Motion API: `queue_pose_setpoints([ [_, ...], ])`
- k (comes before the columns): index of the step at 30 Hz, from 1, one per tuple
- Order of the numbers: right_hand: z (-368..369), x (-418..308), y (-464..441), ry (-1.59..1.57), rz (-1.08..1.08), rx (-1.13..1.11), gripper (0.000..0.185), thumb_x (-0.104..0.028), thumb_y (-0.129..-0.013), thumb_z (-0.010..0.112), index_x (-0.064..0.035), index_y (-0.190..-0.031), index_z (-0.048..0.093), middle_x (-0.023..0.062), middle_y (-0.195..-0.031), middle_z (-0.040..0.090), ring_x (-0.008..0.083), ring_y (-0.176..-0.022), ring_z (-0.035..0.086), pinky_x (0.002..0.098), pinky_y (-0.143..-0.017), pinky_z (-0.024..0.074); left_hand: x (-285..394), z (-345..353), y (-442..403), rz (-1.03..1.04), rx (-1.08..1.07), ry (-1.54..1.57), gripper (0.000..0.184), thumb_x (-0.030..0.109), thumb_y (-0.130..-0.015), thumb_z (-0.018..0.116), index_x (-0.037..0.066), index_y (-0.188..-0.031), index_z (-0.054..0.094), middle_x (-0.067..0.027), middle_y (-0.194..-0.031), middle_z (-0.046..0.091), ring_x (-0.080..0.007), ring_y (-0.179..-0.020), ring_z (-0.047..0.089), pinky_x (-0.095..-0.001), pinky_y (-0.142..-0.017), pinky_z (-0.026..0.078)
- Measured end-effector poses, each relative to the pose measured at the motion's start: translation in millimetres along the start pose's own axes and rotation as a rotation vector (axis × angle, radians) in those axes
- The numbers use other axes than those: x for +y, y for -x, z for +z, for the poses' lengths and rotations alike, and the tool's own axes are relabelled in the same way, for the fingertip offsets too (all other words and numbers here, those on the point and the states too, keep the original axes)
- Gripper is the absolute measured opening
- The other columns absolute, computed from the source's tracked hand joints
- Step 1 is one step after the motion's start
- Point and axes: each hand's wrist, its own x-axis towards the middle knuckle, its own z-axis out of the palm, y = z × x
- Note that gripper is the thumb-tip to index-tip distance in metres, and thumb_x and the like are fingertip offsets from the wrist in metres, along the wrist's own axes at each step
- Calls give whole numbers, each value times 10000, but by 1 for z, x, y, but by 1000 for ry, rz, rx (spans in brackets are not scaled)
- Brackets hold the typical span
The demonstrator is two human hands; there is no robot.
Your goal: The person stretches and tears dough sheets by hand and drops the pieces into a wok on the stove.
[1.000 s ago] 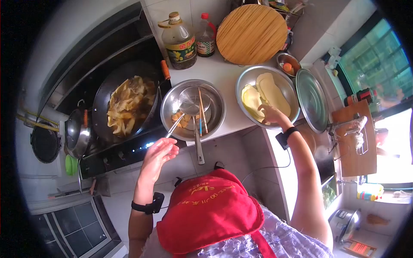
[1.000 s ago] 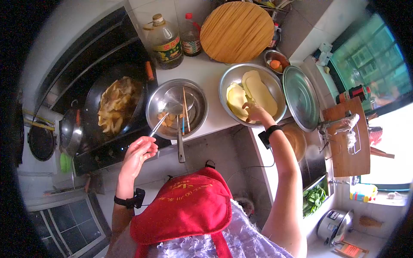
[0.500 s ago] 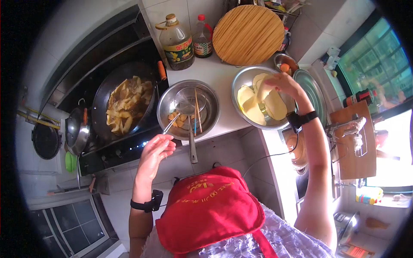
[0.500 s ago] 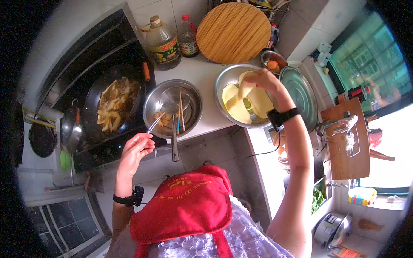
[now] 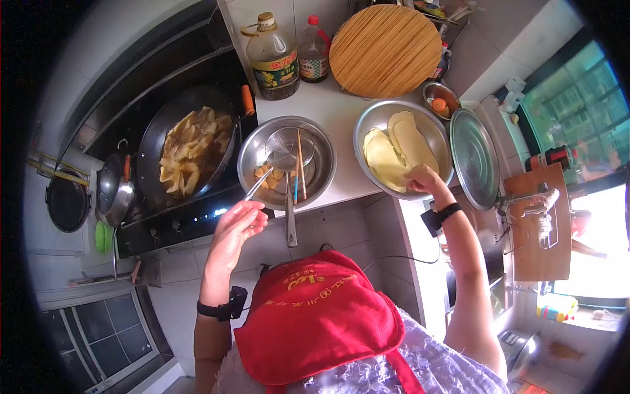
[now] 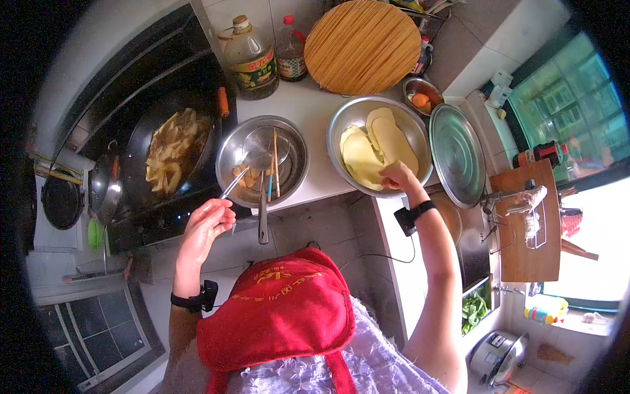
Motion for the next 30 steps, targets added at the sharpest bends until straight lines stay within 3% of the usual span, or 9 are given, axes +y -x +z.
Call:
queue_pose_setpoints([
  [2, 5, -1, 1, 320, 33, 80, 183, -113, -869, 644, 33, -788, 570, 105, -560, 576, 167, -381, 530, 289, -318, 391, 0, 1, -1, -10, -3, -11, 222, 229, -974, 574, 56, -1107, 614, -39, -940, 650, -125, -888, 622, -270, -813, 486],
  [5, 21, -11, 7, 421, 36, 44, 204, -117, -800, 670, 7, -947, 601, 66, -550, 582, 145, -455, 597, 250, -389, 459, 0, 4, -2, -16, -3, -18, 218, 227, -974, 574, 56, -1103, 614, -36, -938, 650, -121, -887, 621, -269, -811, 486],
  [11, 29, -26, -10, 801, 158, -68, 149, -160, -802, 679, -63, -911, 647, 63, -672, 619, 115, -463, 568, 267, -425, 463, 1, 11, -3, -21, -14, -22, 216, 230, -968, 582, 59, -1096, 616, -27, -930, 650, -110, -878, 615, -266, -811, 483],
  [13, -13, -4, -80, 767, -476, -269, 140, -131, -788, 704, -60, -901, 665, 26, -729, 643, 130, -551, 623, 242, -477, 500, 3, 9, -4, -19, -18, -24, 218, 234, -967, 585, 61, -1095, 616, -25, -928, 650, -106, -877, 612, -265, -814, 482],
  [17, 19, -99, 7, 203, -345, -40, 209, -192, -855, 693, -66, -1020, 672, 15, -903, 644, 127, -757, 639, 252, -650, 542, 3, 4, -5, -16, -30, -13, 224, 242, -966, 588, 61, -1096, 616, -23, -928, 649, -103, -877, 610, -265, -819, 480],
  [18, 32, -118, 31, 186, -397, 42, 208, -231, -904, 629, -68, -1033, 646, -11, -827, 611, 85, -661, 580, 229, -619, 495, 3, 3, -5, -14, -36, -14, 225, 243, -966, 588, 61, -1096, 616, -23, -929, 649, -103, -878, 610, -265, -820, 479],
  [23, 36, -170, 72, 0, -566, 28, 261, -254, -904, 635, -84, -1103, 634, -6, -853, 617, 96, -680, 595, 224, -608, 503, 5, -2, 2, -6, -15, -8, 217, 227, -967, 579, 60, -1102, 608, -35, -936, 648, -127, -892, 616, -277, -827, 483],
  [27, 40, -143, 84, -51, -383, 161, 230, -241, -893, 644, -78, -1055, 640, 11, -812, 615, 86, -621, 578, 210, -544, 465, -1, -14, 9, 1, 14, 25, 218, 226, -968, 578, 57, -1104, 607, -37, -939, 649, -130, -892, 617, -280, -825, 484],
  [30, 13, -56, 22, 25, -314, -88, 154, -210, -873, 654, -67, -929, 645, 5, -648, 581, 95, -475, 526, 216, -430, 417, -11, -23, 12, 13, 36, 49, 220, 229, -970, 575, 59, -1105, 607, -39, -942, 650, -131, -889, 618, -281, -821, 486],
])
